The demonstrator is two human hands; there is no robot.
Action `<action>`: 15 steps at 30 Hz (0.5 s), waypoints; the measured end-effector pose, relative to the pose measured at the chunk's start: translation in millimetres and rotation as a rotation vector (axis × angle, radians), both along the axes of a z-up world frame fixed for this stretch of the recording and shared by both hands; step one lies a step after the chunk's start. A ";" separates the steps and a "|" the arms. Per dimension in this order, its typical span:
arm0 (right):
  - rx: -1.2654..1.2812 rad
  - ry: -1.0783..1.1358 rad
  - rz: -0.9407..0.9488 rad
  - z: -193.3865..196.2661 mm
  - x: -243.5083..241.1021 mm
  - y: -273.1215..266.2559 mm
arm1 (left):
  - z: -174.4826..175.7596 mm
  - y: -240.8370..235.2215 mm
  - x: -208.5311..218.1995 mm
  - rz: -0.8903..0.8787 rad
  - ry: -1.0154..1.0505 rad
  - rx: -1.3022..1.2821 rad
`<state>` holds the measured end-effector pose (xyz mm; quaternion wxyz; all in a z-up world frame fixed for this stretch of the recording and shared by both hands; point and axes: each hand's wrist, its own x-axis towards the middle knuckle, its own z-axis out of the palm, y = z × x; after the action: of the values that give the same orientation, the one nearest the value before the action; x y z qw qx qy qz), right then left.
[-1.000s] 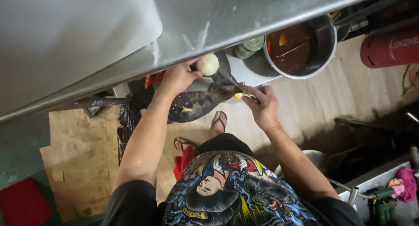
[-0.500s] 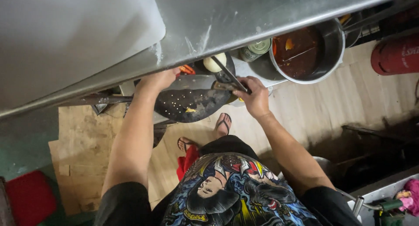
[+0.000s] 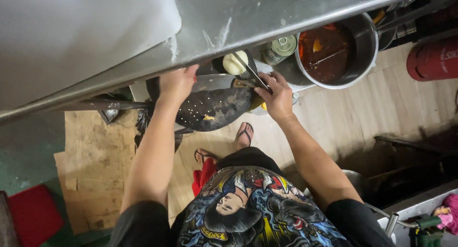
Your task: The person washes an onion and then chops red and green chili peppers on a cutting board using a knife. They also remove the seeds from the peppers by hand and discard them into a trash bag.
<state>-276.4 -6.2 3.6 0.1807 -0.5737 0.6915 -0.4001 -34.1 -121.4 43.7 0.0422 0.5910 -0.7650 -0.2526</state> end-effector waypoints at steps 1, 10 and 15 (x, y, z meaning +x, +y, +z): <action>-0.029 0.006 0.007 7.3 1.9 1.1 | 3.7 11.8 6.1 0.193 0.224 -0.231; 0.141 0.122 0.079 48.2 7.5 60.0 | -52.0 93.9 46.7 0.133 0.459 -0.579; 0.514 -0.122 0.092 60.1 29.0 106.9 | -22.1 105.6 50.9 0.156 0.550 -0.403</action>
<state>-247.4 100.7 63.7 0.3797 -0.5146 0.7314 -0.2367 16.8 -15.8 21.6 0.3815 0.5373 -0.7120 -0.2424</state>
